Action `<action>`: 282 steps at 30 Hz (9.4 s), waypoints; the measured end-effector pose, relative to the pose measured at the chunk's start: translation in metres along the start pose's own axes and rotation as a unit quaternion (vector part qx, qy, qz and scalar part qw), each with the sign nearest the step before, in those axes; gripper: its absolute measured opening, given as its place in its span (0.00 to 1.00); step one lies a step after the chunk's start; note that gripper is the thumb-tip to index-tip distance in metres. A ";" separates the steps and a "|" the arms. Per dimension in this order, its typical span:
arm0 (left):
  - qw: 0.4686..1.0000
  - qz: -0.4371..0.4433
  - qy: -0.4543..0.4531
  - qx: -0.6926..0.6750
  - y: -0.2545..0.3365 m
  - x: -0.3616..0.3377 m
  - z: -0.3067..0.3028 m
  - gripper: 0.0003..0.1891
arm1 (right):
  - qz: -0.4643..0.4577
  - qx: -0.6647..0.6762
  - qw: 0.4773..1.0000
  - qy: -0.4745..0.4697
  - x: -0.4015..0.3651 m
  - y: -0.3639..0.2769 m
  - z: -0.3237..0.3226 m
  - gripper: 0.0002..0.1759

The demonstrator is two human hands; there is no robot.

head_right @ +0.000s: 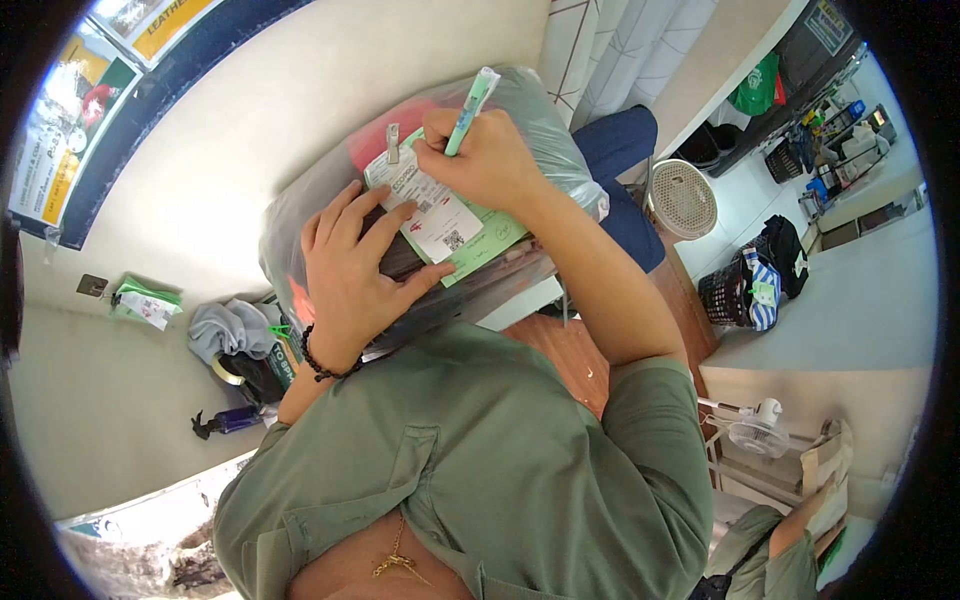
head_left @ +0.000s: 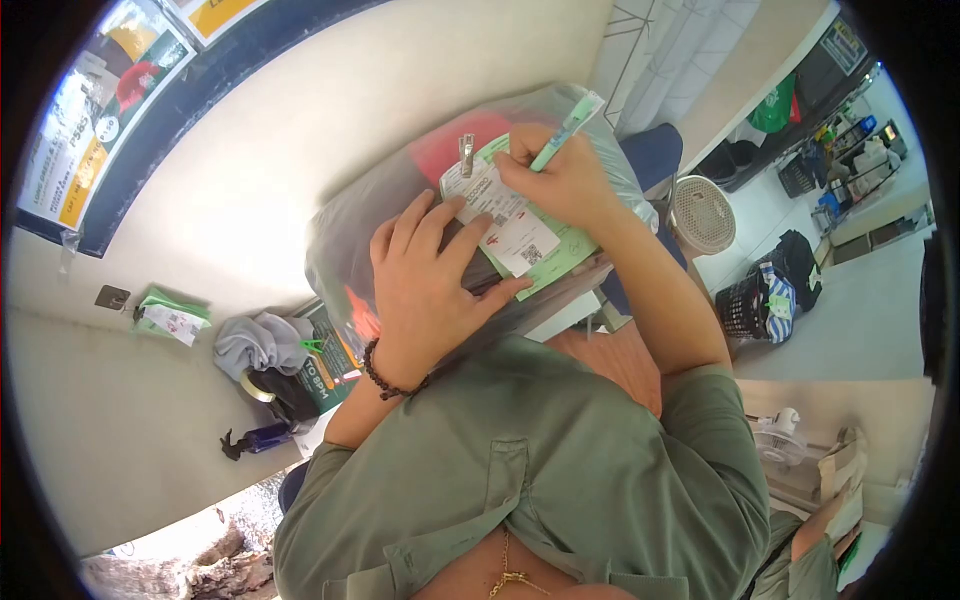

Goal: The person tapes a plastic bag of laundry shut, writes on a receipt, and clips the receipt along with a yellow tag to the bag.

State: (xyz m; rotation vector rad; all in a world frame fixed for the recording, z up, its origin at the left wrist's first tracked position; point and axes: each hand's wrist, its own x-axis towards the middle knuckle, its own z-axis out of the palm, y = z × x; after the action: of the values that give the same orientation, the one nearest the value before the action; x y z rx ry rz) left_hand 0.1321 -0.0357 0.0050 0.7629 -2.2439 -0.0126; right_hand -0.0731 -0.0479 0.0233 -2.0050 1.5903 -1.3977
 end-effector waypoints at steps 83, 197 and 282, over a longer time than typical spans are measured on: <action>0.999 0.014 -0.036 0.029 0.003 0.002 -0.004 0.33 | 0.167 0.310 0.935 -0.036 0.005 -0.005 -0.018 0.19; 0.559 -0.638 0.455 -0.272 -0.063 -0.319 -0.054 0.12 | 0.446 0.241 0.716 -0.481 -0.180 -0.056 0.342 0.27; 0.995 -0.084 0.045 -0.036 -0.034 0.009 -0.008 0.16 | 0.071 0.212 0.967 -0.123 0.037 -0.015 0.034 0.16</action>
State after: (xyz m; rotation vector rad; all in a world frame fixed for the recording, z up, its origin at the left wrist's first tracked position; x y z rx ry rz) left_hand 0.1498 -0.0665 0.0089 0.8937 -2.0766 -0.1374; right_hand -0.0389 -0.0862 0.0350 -1.6981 1.1839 -1.2482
